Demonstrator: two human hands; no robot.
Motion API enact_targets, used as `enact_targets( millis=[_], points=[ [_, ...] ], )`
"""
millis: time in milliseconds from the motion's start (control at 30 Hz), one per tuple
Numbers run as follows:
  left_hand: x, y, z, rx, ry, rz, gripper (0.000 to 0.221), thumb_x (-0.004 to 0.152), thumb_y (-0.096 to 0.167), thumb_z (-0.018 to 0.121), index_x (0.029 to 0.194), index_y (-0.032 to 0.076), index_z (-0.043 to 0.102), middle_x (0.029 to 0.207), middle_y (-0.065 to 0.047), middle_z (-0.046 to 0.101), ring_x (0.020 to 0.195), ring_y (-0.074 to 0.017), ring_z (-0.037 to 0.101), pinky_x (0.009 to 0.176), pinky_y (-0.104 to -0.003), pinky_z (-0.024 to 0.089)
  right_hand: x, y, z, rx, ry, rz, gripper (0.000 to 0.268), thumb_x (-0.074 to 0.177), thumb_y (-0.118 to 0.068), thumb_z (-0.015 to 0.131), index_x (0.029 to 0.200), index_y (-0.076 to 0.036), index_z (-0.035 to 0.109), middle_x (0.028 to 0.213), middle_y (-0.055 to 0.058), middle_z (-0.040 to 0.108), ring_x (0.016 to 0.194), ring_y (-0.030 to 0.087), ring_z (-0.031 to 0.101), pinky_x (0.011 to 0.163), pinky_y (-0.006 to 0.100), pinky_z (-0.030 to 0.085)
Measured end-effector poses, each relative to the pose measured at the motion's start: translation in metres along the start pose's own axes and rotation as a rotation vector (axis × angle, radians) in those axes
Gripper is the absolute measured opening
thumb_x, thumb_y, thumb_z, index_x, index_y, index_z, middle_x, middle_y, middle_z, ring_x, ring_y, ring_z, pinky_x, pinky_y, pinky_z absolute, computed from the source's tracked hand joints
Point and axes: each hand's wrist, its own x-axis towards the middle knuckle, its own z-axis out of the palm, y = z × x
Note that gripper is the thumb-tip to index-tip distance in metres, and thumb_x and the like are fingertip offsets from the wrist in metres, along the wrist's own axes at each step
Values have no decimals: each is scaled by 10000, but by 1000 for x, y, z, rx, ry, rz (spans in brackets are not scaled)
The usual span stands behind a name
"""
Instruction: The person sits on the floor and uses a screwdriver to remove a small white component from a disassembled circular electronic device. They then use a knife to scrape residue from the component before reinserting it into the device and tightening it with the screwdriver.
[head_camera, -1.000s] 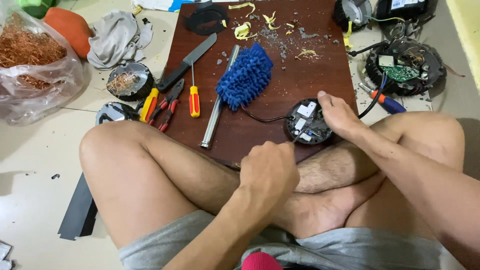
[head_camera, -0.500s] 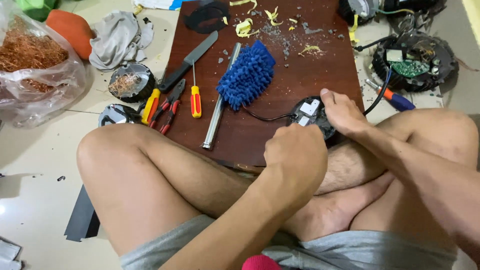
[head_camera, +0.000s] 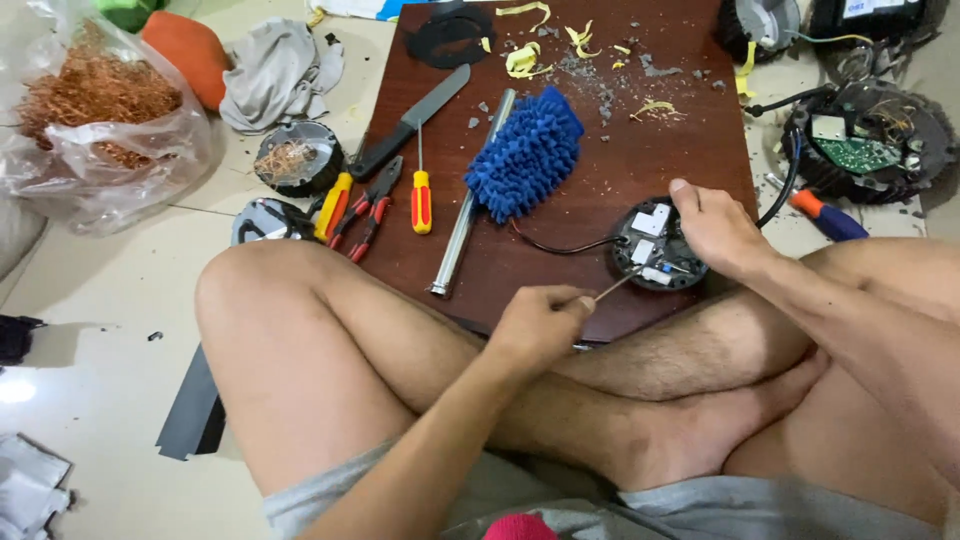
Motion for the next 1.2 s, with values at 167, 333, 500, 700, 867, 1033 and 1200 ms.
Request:
enact_targets(
  millis=[167, 333, 500, 700, 867, 1033, 1200],
  points=[
    [-42, 84, -5, 565, -6, 134, 304, 912, 188, 603, 1130, 180, 815, 889, -161, 777, 899, -383, 787, 721, -506, 680, -9, 5, 6, 1, 63, 17, 734, 1122, -562, 255, 1529, -53, 593, 1449, 311, 613, 1411, 510, 486, 1186, 622, 362],
    [-31, 97, 12, 705, 85, 193, 243, 867, 82, 641, 1018, 84, 831, 822, -171, 764, 805, -375, 791, 615, -505, 653, -7, 10, 14, -7, 101, 16, 716, 1119, -588, 255, 1475, -106, 646, 1408, 282, 652, 1394, 495, 509, 1169, 634, 383],
    [-41, 130, 11, 885, -59, 315, 207, 896, 1, 622, 973, 5, 815, 877, -190, 773, 925, -413, 776, 716, -587, 635, 10, 22, 25, -9, 137, -7, 679, 1120, -610, 302, 1390, -145, 718, 1281, 218, 733, 1278, 460, 622, 1082, 597, 480],
    [17, 109, -21, 692, -72, 203, 435, 909, 221, 605, 1180, -106, 699, 1072, -336, 747, 1080, -507, 738, 865, -658, 592, -51, -49, 7, -107, 222, 14, 588, 1160, -345, 429, 1302, 148, 718, 1142, 401, 741, 1171, 519, 661, 988, 537, 564],
    [67, 48, -70, 412, -207, 275, 324, 879, 328, 660, 1099, 157, 827, 944, -138, 789, 904, -339, 698, 774, -460, 580, 23, 22, 19, -113, 124, -53, 708, 1101, -672, 395, 1307, -111, 774, 1185, 246, 768, 1220, 479, 657, 1028, 609, 509],
    [57, 23, -77, -165, -290, -77, 333, 967, 207, 672, 1264, 85, 760, 725, -70, 587, 420, -66, 376, 345, -209, 346, 6, -1, 4, -74, -3, -53, 661, 1094, -604, 358, 1359, -136, 743, 1269, 266, 737, 1289, 497, 610, 1088, 631, 468],
    [43, 42, -69, 397, -187, 339, 341, 951, 322, 611, 1166, 160, 822, 1139, -176, 805, 1161, -421, 730, 1018, -527, 570, 30, 19, 14, -126, -12, -64, 656, 1084, -630, 376, 1317, -151, 758, 1247, 261, 747, 1286, 480, 617, 1069, 630, 476]
  ],
)
